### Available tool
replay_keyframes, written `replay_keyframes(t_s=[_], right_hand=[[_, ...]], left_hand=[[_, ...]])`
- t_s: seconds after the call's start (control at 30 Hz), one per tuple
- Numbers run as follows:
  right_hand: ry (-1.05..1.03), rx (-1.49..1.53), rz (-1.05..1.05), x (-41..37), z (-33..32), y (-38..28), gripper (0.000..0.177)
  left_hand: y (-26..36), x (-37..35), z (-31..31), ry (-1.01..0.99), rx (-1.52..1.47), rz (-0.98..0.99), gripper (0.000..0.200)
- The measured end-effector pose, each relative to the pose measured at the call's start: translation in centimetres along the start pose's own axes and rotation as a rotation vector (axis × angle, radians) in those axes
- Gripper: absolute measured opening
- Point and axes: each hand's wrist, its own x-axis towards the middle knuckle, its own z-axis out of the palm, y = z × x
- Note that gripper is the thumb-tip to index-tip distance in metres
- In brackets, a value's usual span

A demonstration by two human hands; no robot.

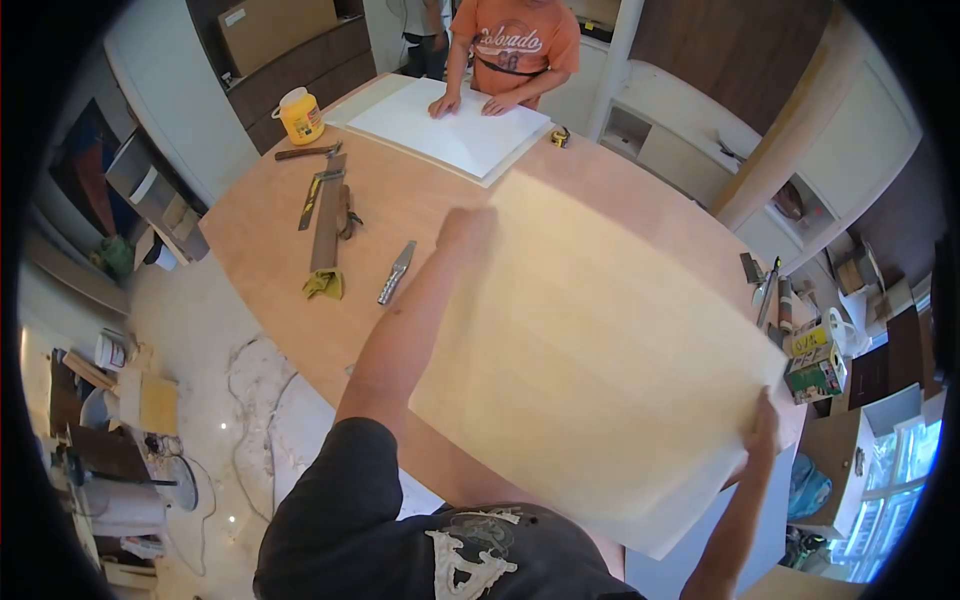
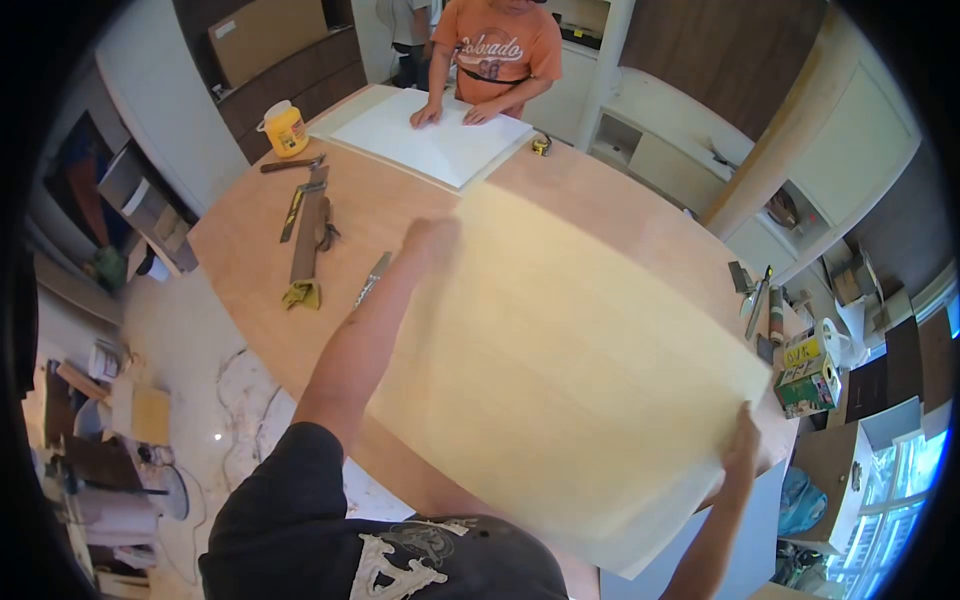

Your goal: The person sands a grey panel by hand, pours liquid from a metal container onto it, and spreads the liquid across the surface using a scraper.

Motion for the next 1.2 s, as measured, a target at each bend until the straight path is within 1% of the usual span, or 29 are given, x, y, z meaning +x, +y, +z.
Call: replay_keyframes(t_s=[0.03,0.1,0.17,0.27,0.37,0.43,0.47,0.5,0.57,0.6,0.7,0.77,0.87,0.93,0.97,1.0,1.07,1.17,1.2], right_hand=[[0.025,-0.072,0.099,2.3,-0.2,4.8,0.062],[0.042,0.046,0.321,3.8,1.1,9.1,0.061],[0.052,0.050,0.367,3.7,1.4,13.5,0.058],[-0.009,0.104,0.429,2.8,1.5,17.3,0.058],[0.080,0.057,0.487,2.5,1.8,19.7,0.058],[-0.043,0.151,0.380,1.1,1.8,19.7,0.059],[-0.110,0.194,0.336,0.0,1.9,19.1,0.059],[-0.110,0.201,0.339,-1.0,2.6,17.8,0.058],[-0.095,0.219,0.339,-2.3,4.0,15.5,0.056],[-0.053,0.159,0.358,-2.0,3.9,16.1,0.056],[0.049,0.016,0.393,-1.7,3.7,17.4,0.057],[0.080,-0.013,0.387,-1.8,3.8,17.8,0.058],[0.106,-0.041,0.383,-2.1,4.0,17.5,0.059],[-0.093,-0.233,0.124,-1.9,1.8,19.7,0.063],[-0.106,-0.248,0.120,-2.0,1.5,19.8,0.064],[-0.119,-0.262,0.116,-2.0,1.3,19.9,0.064],[0.032,-0.118,0.353,-2.1,3.0,18.5,0.062],[0.081,-0.032,0.286,-2.7,4.0,18.4,0.054],[0.076,-0.040,0.285,-2.9,4.0,18.4,0.054]], left_hand=[[-1.5,-0.8,0.9,-0.104,0.030,-0.083,0.051],[-8.6,2.9,5.2,-0.089,0.073,-0.128,0.042],[-11.0,2.0,6.3,-0.083,0.129,-0.169,0.042],[-14.8,1.1,7.4,-0.049,0.175,-0.205,0.043],[-16.1,1.6,8.3,-0.032,0.245,-0.162,0.045],[-16.4,1.1,8.1,-0.015,0.320,-0.154,0.045],[-14.9,0.2,7.7,-0.005,0.367,-0.164,0.045],[-13.6,-0.5,7.2,0.003,0.415,-0.168,0.044],[-13.2,-1.3,6.4,0.061,0.543,-0.036,0.043],[-13.2,-1.9,6.0,0.082,0.605,0.034,0.042],[-13.5,-4.8,2.2,0.191,0.406,0.169,0.038],[-15.8,-6.2,-1.4,0.271,0.558,0.191,0.036],[-21.2,-8.8,-8.0,0.214,0.763,0.142,0.042],[-24.4,-11.3,-11.6,0.111,0.896,0.066,0.054],[-26.5,-12.1,-12.8,0.059,0.945,0.023,0.062],[-28.5,-13.2,-13.6,0.042,0.956,0.082,0.067],[-31.2,-14.8,-14.5,0.011,0.973,0.206,0.078],[-31.2,-15.4,-14.8,0.013,0.915,0.170,0.081],[-31.4,-15.3,-15.0,-0.012,0.866,0.116,0.082]])
